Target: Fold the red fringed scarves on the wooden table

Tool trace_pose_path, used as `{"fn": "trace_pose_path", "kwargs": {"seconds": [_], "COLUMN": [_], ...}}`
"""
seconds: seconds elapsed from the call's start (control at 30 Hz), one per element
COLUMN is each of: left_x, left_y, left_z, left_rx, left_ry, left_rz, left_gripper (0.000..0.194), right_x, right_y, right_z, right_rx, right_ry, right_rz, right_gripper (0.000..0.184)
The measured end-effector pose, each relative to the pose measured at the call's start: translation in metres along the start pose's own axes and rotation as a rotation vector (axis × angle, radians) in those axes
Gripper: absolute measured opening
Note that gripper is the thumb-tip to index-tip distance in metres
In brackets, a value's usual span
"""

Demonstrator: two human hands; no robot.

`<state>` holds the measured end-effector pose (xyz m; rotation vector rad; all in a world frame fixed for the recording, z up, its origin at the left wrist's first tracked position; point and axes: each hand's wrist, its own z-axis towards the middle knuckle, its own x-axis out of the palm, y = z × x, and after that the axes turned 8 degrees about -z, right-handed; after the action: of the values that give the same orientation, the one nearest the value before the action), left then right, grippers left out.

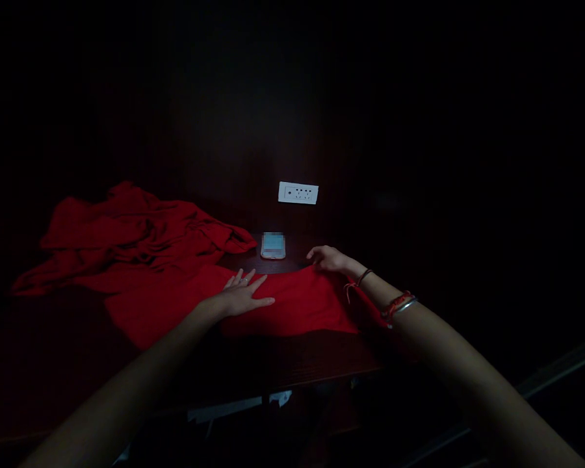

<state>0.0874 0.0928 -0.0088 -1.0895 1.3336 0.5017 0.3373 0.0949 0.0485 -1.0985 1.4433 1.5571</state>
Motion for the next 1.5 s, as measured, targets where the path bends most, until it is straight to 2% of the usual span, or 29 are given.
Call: {"fn": "trace_pose_path", "kwargs": {"seconds": [0.07, 0.13, 0.23, 0.3, 0.4, 0.57, 0.63, 0.73, 0.83, 0.9, 1.0, 1.03, 1.1, 1.2, 1.33, 1.4, 1.5], "left_x": [-0.001, -0.001, 0.000, 0.000, -0.001, -0.009, -0.012, -0.016, -0.018, -0.020, -0.022, -0.023, -0.022, -0.021, -0.020, -0.021, -0.020], "left_y": [-0.001, -0.002, -0.002, -0.001, 0.001, 0.016, 0.024, 0.032, 0.035, 0.034, 0.029, 0.028, 0.027, 0.028, 0.031, 0.030, 0.021], "left_z": [-0.001, -0.001, -0.001, -0.001, 0.000, 0.006, 0.008, 0.009, 0.005, 0.002, 0.000, 0.000, 0.001, 0.003, 0.002, 0.001, -0.001], "left_rx": [-0.003, -0.012, -0.021, -0.034, -0.058, -0.086, -0.082, -0.082, -0.055, -0.041, -0.086, -0.097, -0.110, -0.102, -0.101, -0.100, 0.046], "left_ry": [0.000, 0.003, -0.002, -0.003, 0.014, 0.067, 0.087, 0.106, 0.099, 0.094, 0.112, 0.113, 0.110, 0.101, 0.080, 0.042, -0.094], "left_rz": [-0.003, 0.001, 0.009, 0.014, 0.017, 0.012, 0.011, 0.019, 0.015, 0.007, 0.019, 0.024, 0.027, 0.019, 0.021, 0.039, 0.065], "left_gripper": [0.090, 0.090, 0.090, 0.090, 0.090, 0.092, 0.093, 0.092, 0.091, 0.091, 0.093, 0.093, 0.094, 0.095, 0.095, 0.093, 0.082], "right_x": [0.009, 0.023, 0.041, 0.044, 0.027, -0.022, -0.036, -0.052, -0.066, -0.076, -0.084, -0.083, -0.072, -0.040, 0.005, 0.019, 0.031], "right_y": [0.000, -0.001, -0.009, -0.019, -0.036, -0.058, -0.061, -0.061, -0.063, -0.068, -0.078, -0.082, -0.089, -0.091, -0.070, -0.051, -0.026], "right_z": [0.003, 0.003, -0.001, -0.005, -0.013, -0.034, -0.039, -0.040, -0.033, -0.030, -0.028, -0.029, -0.029, -0.031, -0.040, -0.053, -0.086], "right_rx": [-0.072, -0.051, 0.028, 0.064, 0.079, -0.061, -0.061, 0.041, 0.202, 0.235, 0.165, 0.166, 0.229, 0.302, 0.232, 0.134, -0.159], "right_ry": [-0.125, -0.165, -0.121, -0.091, -0.026, 0.081, 0.131, 0.315, 0.444, 0.437, 0.320, 0.243, 0.046, -0.150, -0.363, -0.391, -0.221], "right_rz": [-0.173, -0.294, -0.421, -0.417, -0.342, 0.269, 0.355, 0.272, 0.016, -0.093, -0.026, -0.048, -0.229, -0.480, -0.626, -0.583, -0.431], "right_gripper": [0.034, 0.030, 0.022, 0.022, 0.021, 0.029, 0.033, 0.039, 0.038, 0.032, 0.028, 0.028, 0.024, 0.024, 0.032, 0.029, 0.026]}}
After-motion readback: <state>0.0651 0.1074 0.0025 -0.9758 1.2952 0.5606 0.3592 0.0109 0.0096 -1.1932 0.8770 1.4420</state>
